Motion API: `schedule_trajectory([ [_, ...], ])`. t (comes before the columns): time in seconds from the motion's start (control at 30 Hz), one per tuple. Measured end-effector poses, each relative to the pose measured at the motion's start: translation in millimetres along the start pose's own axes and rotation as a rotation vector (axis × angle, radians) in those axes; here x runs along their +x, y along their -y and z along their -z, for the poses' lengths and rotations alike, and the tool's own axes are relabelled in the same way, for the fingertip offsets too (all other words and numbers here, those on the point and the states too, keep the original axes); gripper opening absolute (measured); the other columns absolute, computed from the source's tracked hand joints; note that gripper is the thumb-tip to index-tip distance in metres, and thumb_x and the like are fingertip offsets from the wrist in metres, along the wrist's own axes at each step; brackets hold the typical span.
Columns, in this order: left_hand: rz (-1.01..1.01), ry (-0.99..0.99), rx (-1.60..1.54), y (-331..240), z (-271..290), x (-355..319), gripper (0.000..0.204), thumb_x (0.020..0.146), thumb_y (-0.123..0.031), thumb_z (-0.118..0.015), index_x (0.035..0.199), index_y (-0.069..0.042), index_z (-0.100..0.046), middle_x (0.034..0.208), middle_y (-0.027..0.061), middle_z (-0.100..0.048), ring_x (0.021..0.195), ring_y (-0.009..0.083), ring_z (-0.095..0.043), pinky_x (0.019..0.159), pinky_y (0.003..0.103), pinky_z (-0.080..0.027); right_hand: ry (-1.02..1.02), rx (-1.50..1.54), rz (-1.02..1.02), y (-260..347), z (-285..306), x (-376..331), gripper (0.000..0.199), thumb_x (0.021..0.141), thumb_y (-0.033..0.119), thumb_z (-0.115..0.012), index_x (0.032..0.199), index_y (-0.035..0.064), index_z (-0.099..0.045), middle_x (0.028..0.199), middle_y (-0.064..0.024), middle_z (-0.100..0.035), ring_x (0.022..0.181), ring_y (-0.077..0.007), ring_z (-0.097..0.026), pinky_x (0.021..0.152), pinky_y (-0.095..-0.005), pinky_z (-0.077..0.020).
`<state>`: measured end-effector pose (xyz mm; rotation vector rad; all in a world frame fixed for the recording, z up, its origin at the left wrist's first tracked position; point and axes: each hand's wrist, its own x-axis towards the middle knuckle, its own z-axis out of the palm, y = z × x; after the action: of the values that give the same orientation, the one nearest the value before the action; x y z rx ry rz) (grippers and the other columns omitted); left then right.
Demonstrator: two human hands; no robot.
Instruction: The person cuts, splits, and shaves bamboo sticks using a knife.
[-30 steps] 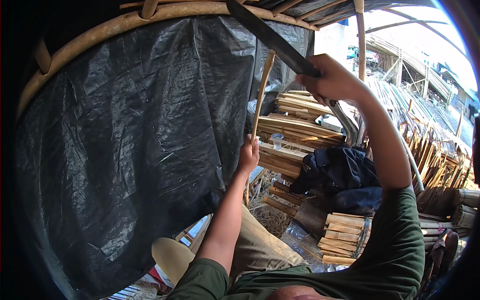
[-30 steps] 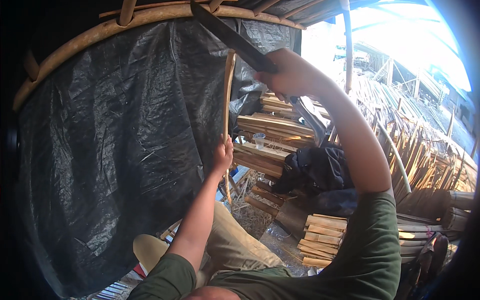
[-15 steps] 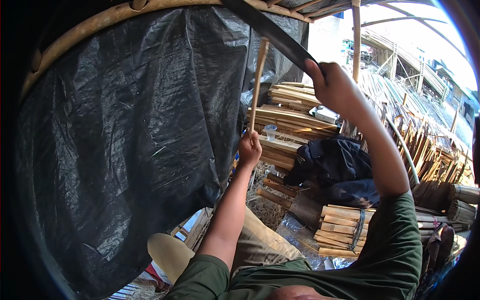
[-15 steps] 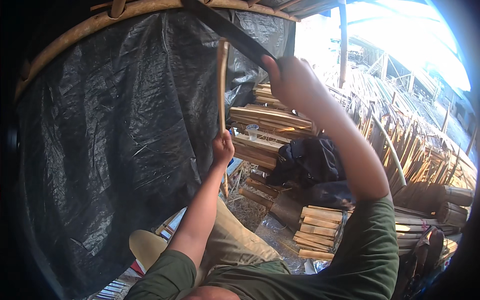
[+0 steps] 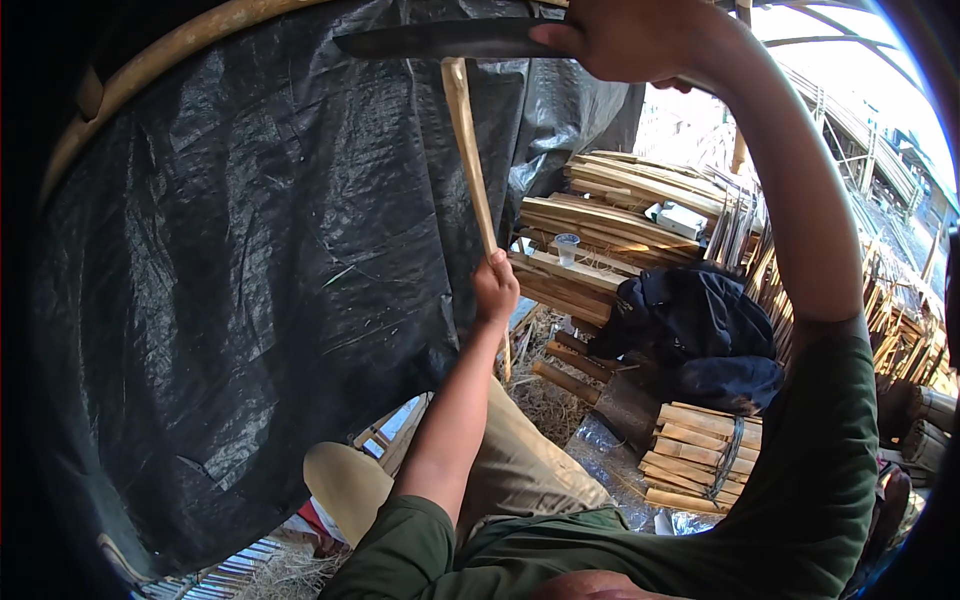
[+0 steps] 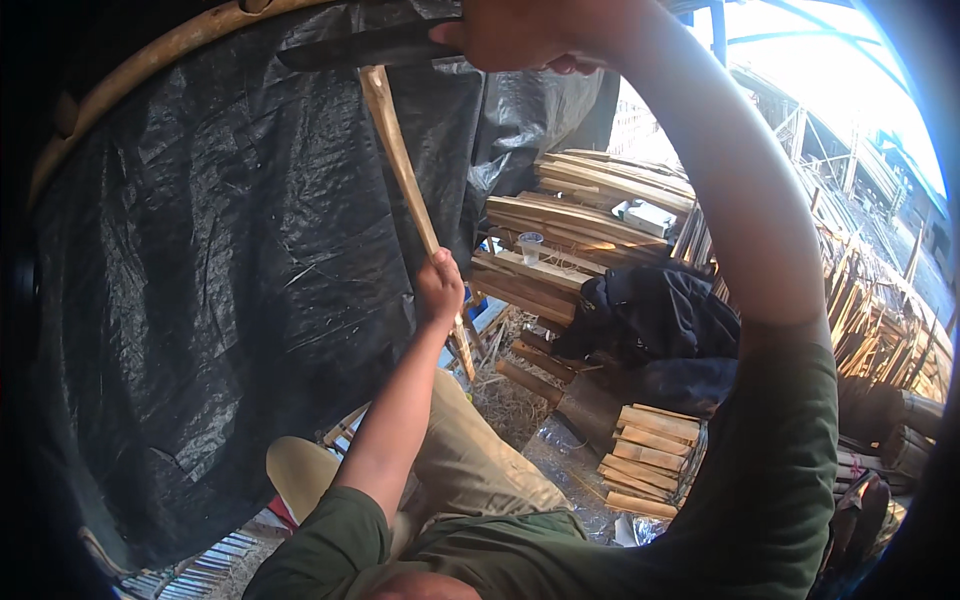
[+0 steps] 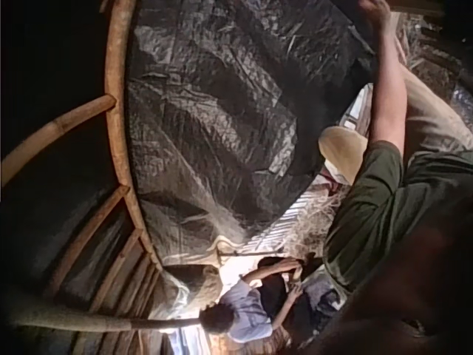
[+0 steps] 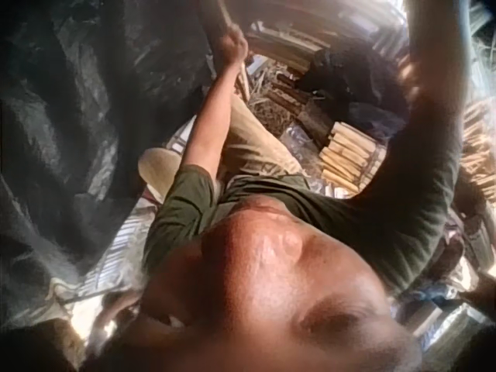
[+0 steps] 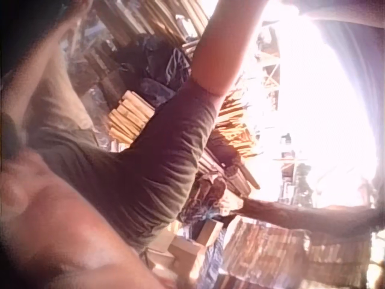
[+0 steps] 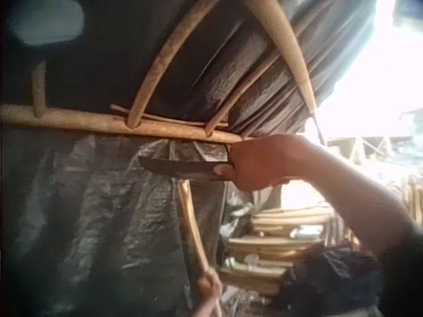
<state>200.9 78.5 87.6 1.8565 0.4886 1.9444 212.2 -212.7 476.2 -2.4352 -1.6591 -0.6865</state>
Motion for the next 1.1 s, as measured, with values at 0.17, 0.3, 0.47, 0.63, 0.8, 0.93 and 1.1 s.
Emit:
schedule_trajectory([
  [0.17, -0.363, -0.030, 0.115, -53, 73, 58, 0.042, 0.104, -0.037, -0.040, 0.111, 0.003, -0.050, 0.095, 0.0152, -0.060, 0.093, 0.0285, -0.061, 0.088, 0.040, -0.045, -0.005, 0.218, 0.201, -33, -14, 14, 0.063, 0.106, 0.046, -0.032, 0.083, -0.0044, -0.062, 0.066, -0.0143, -0.062, 0.060, -0.0263, -0.064, 0.058, -0.0411, -0.0533],
  [0.3, -0.836, -0.223, 0.177, -186, 98, 174, 0.047, 0.106, -0.032, -0.029, 0.128, 0.005, -0.048, 0.124, 0.0208, -0.051, 0.110, 0.0328, -0.052, 0.100, 0.045, -0.038, 0.005, 0.078, 0.105, -43, -12, 31, 0.062, 0.105, 0.046, -0.034, 0.081, -0.0032, -0.062, 0.065, -0.0133, -0.061, 0.058, -0.0254, -0.063, 0.056, -0.0404, -0.0523],
  [0.47, -1.108, -0.014, 0.515, -245, 94, 304, 0.037, 0.104, -0.025, -0.037, 0.117, 0.001, -0.061, 0.114, 0.0150, -0.063, 0.107, 0.0328, -0.060, 0.096, 0.044, -0.043, 0.005, 0.085, 0.164, -30, -4, 34, 0.061, 0.105, 0.048, -0.036, 0.083, -0.0024, -0.063, 0.066, -0.0128, -0.061, 0.060, -0.0246, -0.063, 0.058, -0.0401, -0.0518],
  [0.63, -0.922, -0.043, 0.593, -207, 72, 320, 0.056, 0.104, -0.028, -0.036, 0.055, -0.002, -0.044, 0.047, 0.0121, -0.040, 0.036, 0.0255, -0.037, 0.039, 0.043, -0.029, -0.019, 0.180, 0.196, -26, -4, 36, 0.059, 0.103, 0.050, -0.041, 0.089, -0.0016, -0.067, 0.075, -0.0134, -0.065, 0.065, -0.0262, -0.064, 0.062, -0.0413, -0.0523],
  [0.8, -0.901, -0.293, 0.524, -187, 39, 318, 0.057, 0.104, -0.028, -0.033, 0.051, -0.007, -0.040, 0.042, 0.0075, -0.031, 0.032, 0.0223, -0.027, 0.037, 0.038, -0.023, -0.411, -0.236, 0.129, -35, -9, 62, 0.052, 0.099, 0.048, -0.051, 0.087, 0.0016, -0.070, 0.076, -0.0158, -0.067, 0.067, -0.0348, -0.064, 0.068, -0.0472, -0.0507],
  [0.93, -1.010, -0.407, 0.541, -177, 44, 330, 0.057, 0.103, -0.027, -0.037, 0.050, -0.008, -0.040, 0.041, 0.0072, -0.029, 0.032, 0.0214, -0.027, 0.036, 0.038, -0.023, -0.371, -0.115, 0.153, -20, -15, 58, 0.060, 0.096, 0.054, -0.054, 0.075, 0.0002, -0.069, 0.063, -0.0160, -0.062, 0.063, -0.0317, -0.063, 0.064, -0.0469, -0.0487],
  [1.1, -1.164, -0.252, 0.542, -195, 63, 336, 0.051, 0.097, -0.022, -0.045, 0.049, -0.005, -0.043, 0.043, 0.0142, -0.039, 0.033, 0.0291, -0.040, 0.038, 0.043, -0.031, -0.219, 0.222, 0.161, -24, -53, 79, 0.063, 0.095, 0.058, -0.055, 0.072, 0.0002, -0.068, 0.057, -0.0136, -0.059, 0.055, -0.0270, -0.061, 0.057, -0.0421, -0.0482],
])
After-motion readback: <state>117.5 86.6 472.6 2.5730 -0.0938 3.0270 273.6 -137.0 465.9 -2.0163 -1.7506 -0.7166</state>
